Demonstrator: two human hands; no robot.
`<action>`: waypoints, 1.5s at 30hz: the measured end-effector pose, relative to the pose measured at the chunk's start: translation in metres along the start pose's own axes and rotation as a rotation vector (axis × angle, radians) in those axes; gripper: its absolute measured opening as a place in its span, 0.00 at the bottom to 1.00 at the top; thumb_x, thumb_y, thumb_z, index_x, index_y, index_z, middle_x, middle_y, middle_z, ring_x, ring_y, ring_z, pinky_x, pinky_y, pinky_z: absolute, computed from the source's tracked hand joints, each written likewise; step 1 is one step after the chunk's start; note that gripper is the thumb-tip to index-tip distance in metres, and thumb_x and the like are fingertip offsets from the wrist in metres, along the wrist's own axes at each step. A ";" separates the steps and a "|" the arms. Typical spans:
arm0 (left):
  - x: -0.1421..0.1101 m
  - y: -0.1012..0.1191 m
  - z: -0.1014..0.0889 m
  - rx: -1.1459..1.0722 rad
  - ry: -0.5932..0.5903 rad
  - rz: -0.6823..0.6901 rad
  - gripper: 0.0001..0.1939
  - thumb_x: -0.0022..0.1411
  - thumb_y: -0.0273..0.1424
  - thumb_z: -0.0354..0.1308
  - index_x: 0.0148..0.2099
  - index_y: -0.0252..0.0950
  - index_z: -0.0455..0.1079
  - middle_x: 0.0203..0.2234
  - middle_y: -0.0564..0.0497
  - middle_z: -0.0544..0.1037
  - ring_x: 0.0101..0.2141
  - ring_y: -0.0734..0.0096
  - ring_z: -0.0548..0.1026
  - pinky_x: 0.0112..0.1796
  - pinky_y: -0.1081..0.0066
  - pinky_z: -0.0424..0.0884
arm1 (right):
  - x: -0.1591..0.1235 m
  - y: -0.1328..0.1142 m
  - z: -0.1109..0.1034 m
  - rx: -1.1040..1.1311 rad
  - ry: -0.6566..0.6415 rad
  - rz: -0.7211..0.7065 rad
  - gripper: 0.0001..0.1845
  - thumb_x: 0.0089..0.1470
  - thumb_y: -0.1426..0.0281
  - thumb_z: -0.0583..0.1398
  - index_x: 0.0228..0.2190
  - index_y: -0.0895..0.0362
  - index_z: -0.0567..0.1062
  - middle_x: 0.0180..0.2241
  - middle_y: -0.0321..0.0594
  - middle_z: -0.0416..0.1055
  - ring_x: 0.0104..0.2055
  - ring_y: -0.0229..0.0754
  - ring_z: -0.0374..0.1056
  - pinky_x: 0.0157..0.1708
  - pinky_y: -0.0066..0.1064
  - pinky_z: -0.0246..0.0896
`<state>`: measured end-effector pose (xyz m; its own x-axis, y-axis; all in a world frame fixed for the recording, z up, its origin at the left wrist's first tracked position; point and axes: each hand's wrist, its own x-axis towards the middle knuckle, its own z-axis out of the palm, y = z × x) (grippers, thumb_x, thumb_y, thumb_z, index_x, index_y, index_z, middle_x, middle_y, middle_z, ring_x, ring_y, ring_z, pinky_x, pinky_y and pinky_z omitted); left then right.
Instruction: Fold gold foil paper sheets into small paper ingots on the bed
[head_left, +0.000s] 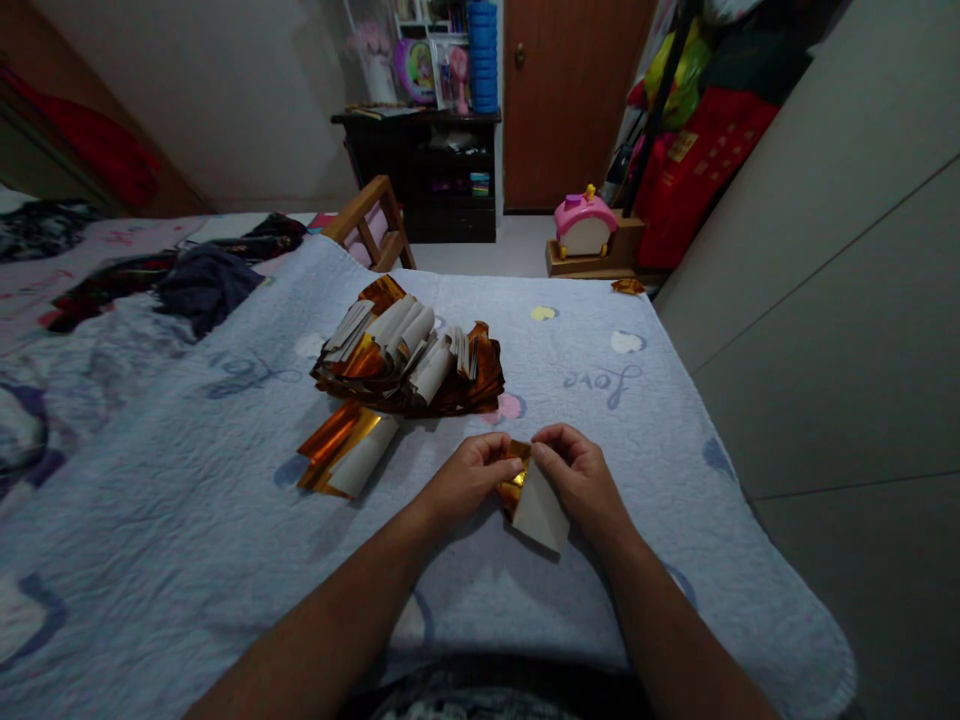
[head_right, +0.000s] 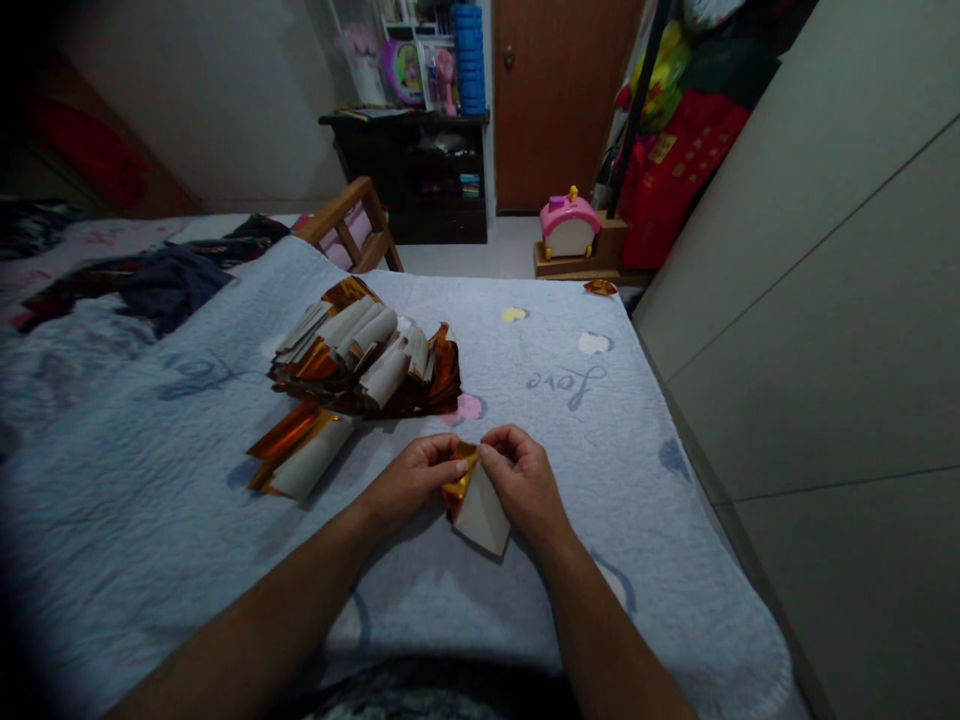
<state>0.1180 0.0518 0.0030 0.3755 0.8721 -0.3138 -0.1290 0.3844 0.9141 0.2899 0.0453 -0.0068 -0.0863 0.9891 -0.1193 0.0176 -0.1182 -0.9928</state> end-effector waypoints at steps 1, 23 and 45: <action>0.000 0.000 0.000 -0.020 0.024 -0.004 0.14 0.52 0.37 0.68 0.34 0.33 0.71 0.27 0.51 0.74 0.26 0.75 0.72 0.27 0.76 0.66 | 0.001 0.002 -0.001 -0.003 0.053 -0.019 0.14 0.52 0.58 0.64 0.35 0.55 0.74 0.31 0.37 0.72 0.30 0.40 0.66 0.29 0.31 0.62; 0.007 0.000 -0.005 -0.323 0.172 -0.001 0.17 0.51 0.29 0.64 0.44 0.31 0.70 0.25 0.54 0.78 0.15 0.83 0.70 0.13 0.85 0.62 | -0.008 0.007 0.010 -0.735 0.094 -0.696 0.20 0.50 0.82 0.57 0.43 0.51 0.69 0.55 0.45 0.58 0.58 0.54 0.56 0.57 0.51 0.56; 0.004 0.001 -0.001 -0.275 0.205 0.034 0.18 0.51 0.31 0.68 0.43 0.32 0.70 0.28 0.55 0.76 0.20 0.81 0.72 0.20 0.81 0.67 | 0.002 0.001 0.001 0.277 -0.120 0.168 0.17 0.49 0.58 0.66 0.35 0.58 0.76 0.25 0.36 0.72 0.23 0.34 0.65 0.21 0.25 0.59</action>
<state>0.1180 0.0560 0.0025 0.1784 0.9179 -0.3545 -0.3912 0.3967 0.8304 0.2891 0.0471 -0.0078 -0.2223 0.9383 -0.2648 -0.2285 -0.3142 -0.9215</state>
